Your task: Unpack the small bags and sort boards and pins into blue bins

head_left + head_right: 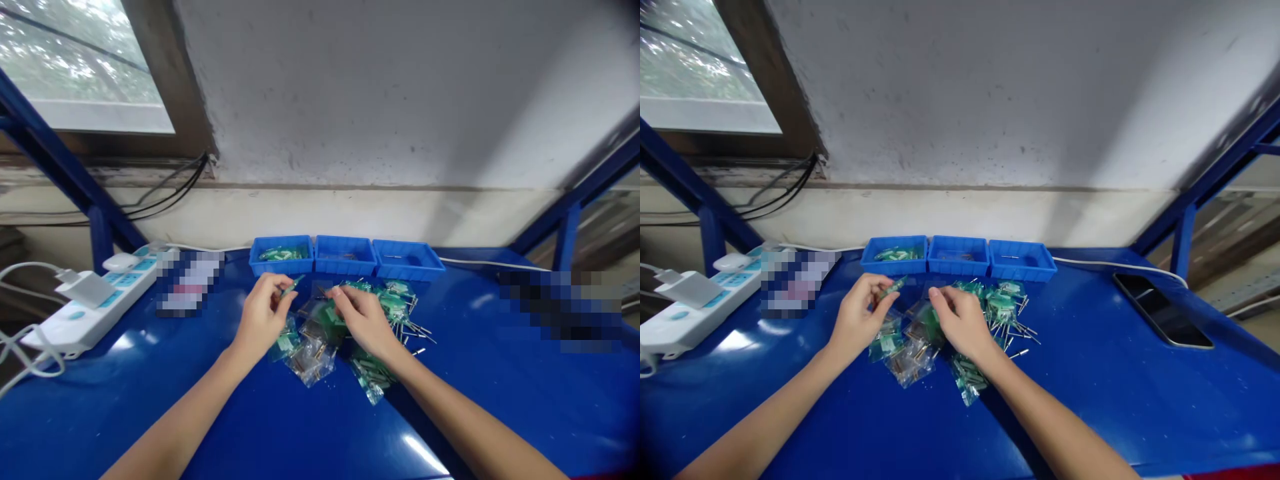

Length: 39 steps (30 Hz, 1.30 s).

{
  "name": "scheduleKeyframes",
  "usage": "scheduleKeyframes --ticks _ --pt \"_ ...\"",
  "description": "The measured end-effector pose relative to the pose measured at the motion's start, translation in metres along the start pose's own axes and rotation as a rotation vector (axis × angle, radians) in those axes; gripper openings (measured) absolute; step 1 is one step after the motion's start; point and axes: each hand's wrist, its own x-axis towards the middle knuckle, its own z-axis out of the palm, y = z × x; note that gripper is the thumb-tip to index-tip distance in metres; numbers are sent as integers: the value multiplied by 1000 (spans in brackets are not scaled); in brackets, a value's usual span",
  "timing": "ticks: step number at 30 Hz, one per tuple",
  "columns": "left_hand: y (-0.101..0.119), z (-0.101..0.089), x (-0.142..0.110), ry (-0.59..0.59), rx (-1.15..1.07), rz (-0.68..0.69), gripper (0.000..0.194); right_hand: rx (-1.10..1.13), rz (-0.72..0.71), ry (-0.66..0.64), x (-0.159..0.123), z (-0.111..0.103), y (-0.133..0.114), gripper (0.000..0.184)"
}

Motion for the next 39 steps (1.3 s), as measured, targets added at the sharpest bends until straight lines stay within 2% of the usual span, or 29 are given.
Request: scheduleKeyframes --ticks 2,4,7,10,12,14,16,19,20,22,24,26,28,30,33,34,36,39 --pt "14 -1 -8 -16 25 202 12 240 106 -71 -4 6 -8 41" --pt "24 -1 -15 -70 39 343 20 446 162 -117 -5 9 -10 31" --pt "30 0 -20 -135 63 416 27 635 217 -126 -6 11 -8 20" --pt "28 2 -22 -160 167 398 31 649 223 -68 -6 12 -6 18" --pt "27 3 -21 -134 231 291 29 552 152 6 -6 11 -5 15" --pt "28 2 -20 -127 157 114 22 385 5 82 -7 9 -4 8" --pt "29 2 -17 -197 -136 -114 20 197 -198 137 -8 6 -3 5" --pt "33 2 -13 -297 -700 -460 43 -49 -449 203 -10 3 0 15" --pt "34 2 -13 -294 -808 -536 42 -103 -488 220 -11 3 2 17" --pt "36 3 -12 -265 -866 -606 32 -149 -511 237 -12 5 4 21" --pt "36 5 -13 -225 -801 -601 25 -138 -472 241 -12 7 5 23" --pt "34 6 -15 -165 -672 -515 21 -80 -357 225 -11 9 3 20" --pt "31 7 -17 -98 -484 -332 13 72 -174 170 -11 10 -2 15" --pt "30 7 -19 -63 -285 -114 9 319 8 75 -10 11 -8 23" --pt "31 5 -20 -86 -84 122 18 588 176 -26 -11 12 -15 28" --pt "31 3 -19 -120 -36 150 21 597 197 -23 -10 11 -16 25" --pt "27 -5 -14 -205 73 116 27 525 167 52 -3 6 -18 20" --pt "12 -22 0 -318 298 -77 32 304 -82 333 20 -10 -21 17"
